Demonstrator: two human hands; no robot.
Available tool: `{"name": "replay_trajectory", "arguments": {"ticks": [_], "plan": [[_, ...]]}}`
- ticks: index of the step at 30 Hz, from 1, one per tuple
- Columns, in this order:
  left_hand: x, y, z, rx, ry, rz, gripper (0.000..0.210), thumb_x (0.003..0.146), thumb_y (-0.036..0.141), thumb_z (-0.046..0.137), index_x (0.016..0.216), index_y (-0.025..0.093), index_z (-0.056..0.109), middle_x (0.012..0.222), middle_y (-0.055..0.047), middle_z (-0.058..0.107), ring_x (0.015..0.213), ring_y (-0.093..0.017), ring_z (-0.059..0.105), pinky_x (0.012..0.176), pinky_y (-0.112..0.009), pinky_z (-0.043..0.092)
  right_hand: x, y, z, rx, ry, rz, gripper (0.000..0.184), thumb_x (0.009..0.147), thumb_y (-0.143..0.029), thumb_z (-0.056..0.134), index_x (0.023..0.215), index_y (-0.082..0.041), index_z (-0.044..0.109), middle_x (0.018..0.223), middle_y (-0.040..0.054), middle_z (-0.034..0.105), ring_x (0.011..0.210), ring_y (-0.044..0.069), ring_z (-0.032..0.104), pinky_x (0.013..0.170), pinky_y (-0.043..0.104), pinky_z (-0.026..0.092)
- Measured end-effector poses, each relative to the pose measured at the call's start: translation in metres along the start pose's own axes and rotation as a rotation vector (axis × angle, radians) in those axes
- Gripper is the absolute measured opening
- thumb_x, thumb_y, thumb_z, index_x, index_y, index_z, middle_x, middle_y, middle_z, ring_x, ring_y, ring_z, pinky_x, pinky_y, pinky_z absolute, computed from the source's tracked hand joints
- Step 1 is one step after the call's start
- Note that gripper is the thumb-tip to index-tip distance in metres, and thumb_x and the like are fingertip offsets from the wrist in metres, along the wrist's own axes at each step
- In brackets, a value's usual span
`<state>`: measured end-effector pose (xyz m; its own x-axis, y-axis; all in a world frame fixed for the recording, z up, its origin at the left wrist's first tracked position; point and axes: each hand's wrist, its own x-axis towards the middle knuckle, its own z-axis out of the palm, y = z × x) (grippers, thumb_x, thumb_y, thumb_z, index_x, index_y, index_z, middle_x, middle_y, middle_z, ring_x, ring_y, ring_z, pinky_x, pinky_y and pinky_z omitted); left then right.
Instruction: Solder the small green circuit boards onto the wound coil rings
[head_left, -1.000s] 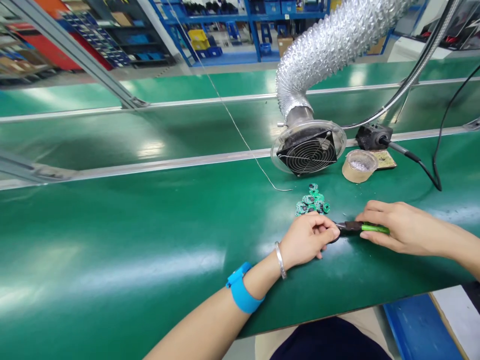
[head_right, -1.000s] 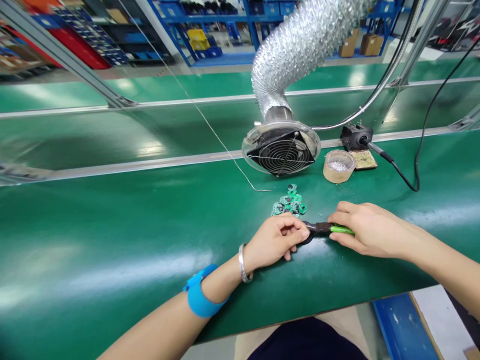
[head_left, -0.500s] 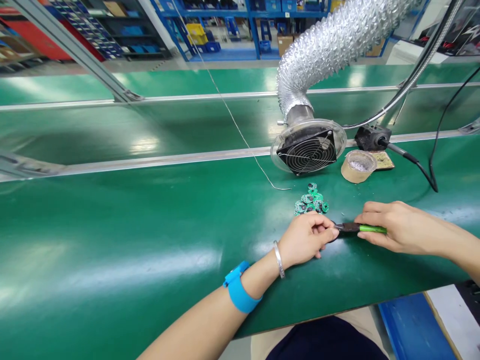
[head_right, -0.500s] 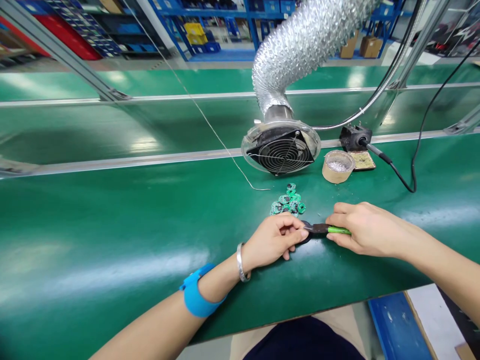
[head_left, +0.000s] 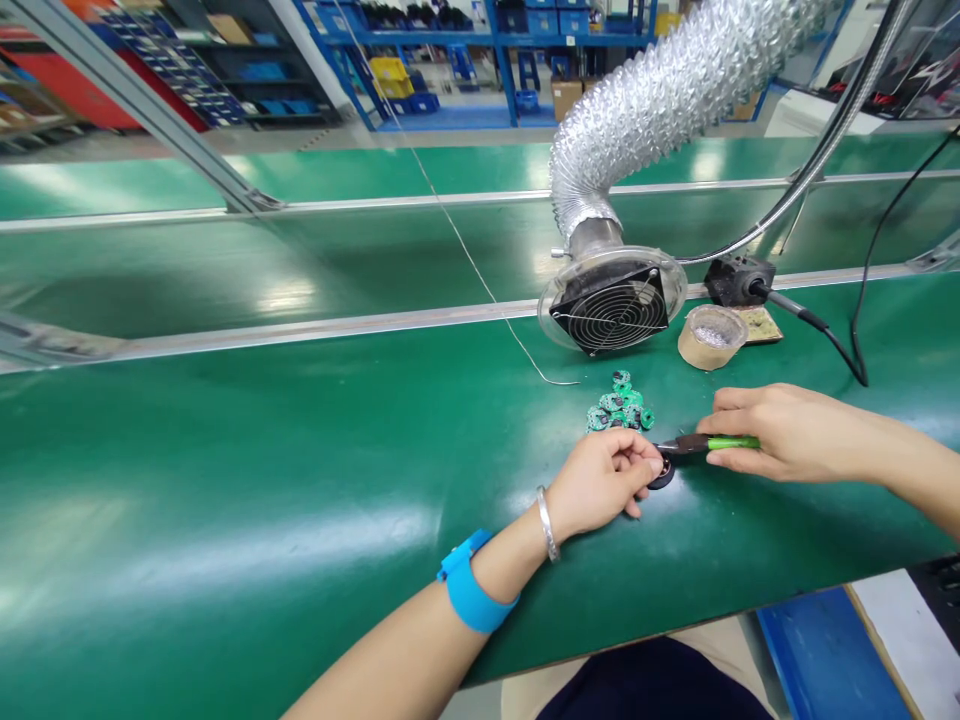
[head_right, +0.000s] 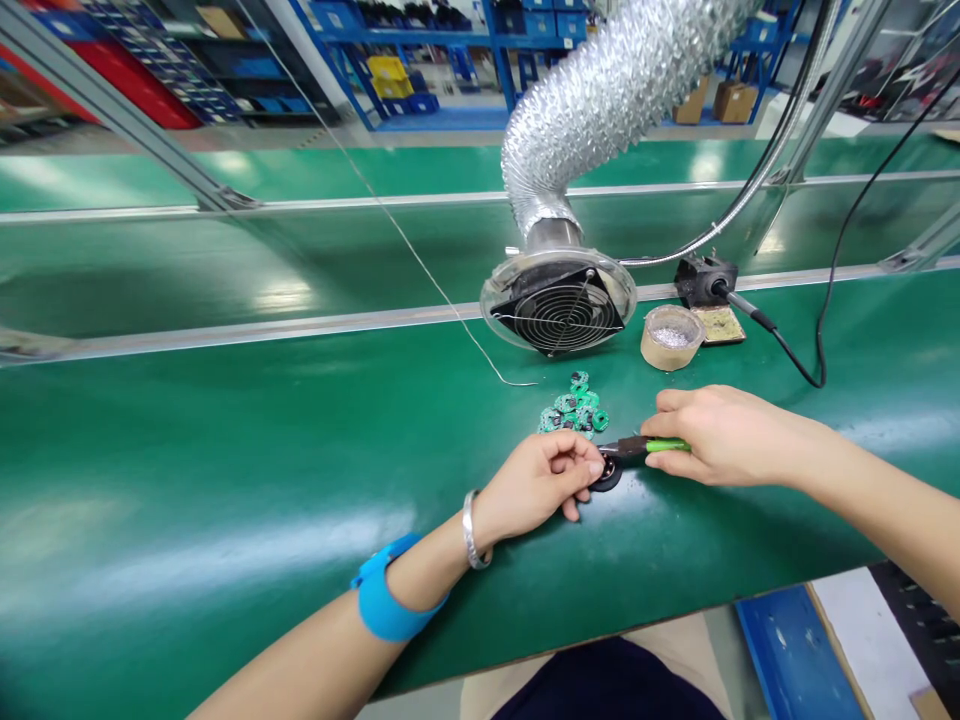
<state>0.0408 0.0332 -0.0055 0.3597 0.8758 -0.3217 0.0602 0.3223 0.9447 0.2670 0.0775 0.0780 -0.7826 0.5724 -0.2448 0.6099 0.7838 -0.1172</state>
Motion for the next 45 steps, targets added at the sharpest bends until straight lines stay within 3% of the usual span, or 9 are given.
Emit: {"name": "replay_trajectory", "arguments": {"ticks": [14, 22, 30, 35, 45], "plan": [[0.000, 0.001, 0.000, 0.003, -0.028, -0.008, 0.011, 0.078, 0.020, 0.067, 0.078, 0.013, 0.059, 0.053, 0.004, 0.058, 0.040, -0.005, 0.054, 0.035, -0.011, 0.044, 0.010, -0.004, -0.014, -0.030, -0.069, -0.058, 0.022, 0.092, -0.035, 0.054, 0.104, -0.026, 0.068, 0.083, 0.0021, 0.062, 0.062, 0.017, 0.059, 0.057, 0.027, 0.034], [0.000, 0.003, 0.001, 0.006, -0.016, -0.024, 0.007, 0.079, 0.016, 0.064, 0.077, 0.013, 0.059, 0.053, 0.005, 0.057, 0.040, -0.006, 0.054, 0.036, -0.013, 0.046, 0.013, -0.007, -0.018, -0.033, -0.099, -0.040, 0.016, 0.091, -0.032, 0.055, 0.088, -0.024, 0.069, 0.076, 0.0005, 0.059, 0.056, 0.014, 0.055, 0.053, 0.026, 0.031], [-0.001, 0.006, -0.002, -0.063, 0.001, -0.043, 0.011, 0.080, 0.017, 0.066, 0.075, 0.012, 0.058, 0.053, 0.003, 0.060, 0.038, -0.006, 0.057, 0.037, -0.011, 0.045, 0.004, 0.004, -0.005, -0.133, 0.060, -0.023, 0.024, 0.094, -0.035, 0.052, 0.108, -0.022, 0.067, 0.084, 0.0033, 0.060, 0.068, 0.018, 0.061, 0.061, 0.028, 0.040], [-0.001, 0.007, -0.002, -0.074, 0.002, -0.047, 0.014, 0.080, 0.018, 0.067, 0.073, 0.013, 0.056, 0.052, 0.004, 0.059, 0.036, -0.006, 0.056, 0.035, -0.012, 0.045, 0.005, -0.003, 0.003, -0.183, 0.123, -0.069, 0.024, 0.091, -0.033, 0.055, 0.109, -0.020, 0.066, 0.083, 0.0038, 0.059, 0.070, 0.019, 0.061, 0.064, 0.029, 0.043], [-0.001, 0.007, -0.001, -0.076, -0.006, -0.037, 0.013, 0.080, 0.017, 0.067, 0.074, 0.013, 0.055, 0.052, 0.005, 0.059, 0.036, -0.005, 0.055, 0.034, -0.011, 0.044, 0.007, -0.007, 0.004, -0.153, 0.107, -0.063, 0.024, 0.091, -0.031, 0.056, 0.109, -0.020, 0.067, 0.084, 0.0041, 0.060, 0.068, 0.019, 0.062, 0.061, 0.029, 0.042]]}}
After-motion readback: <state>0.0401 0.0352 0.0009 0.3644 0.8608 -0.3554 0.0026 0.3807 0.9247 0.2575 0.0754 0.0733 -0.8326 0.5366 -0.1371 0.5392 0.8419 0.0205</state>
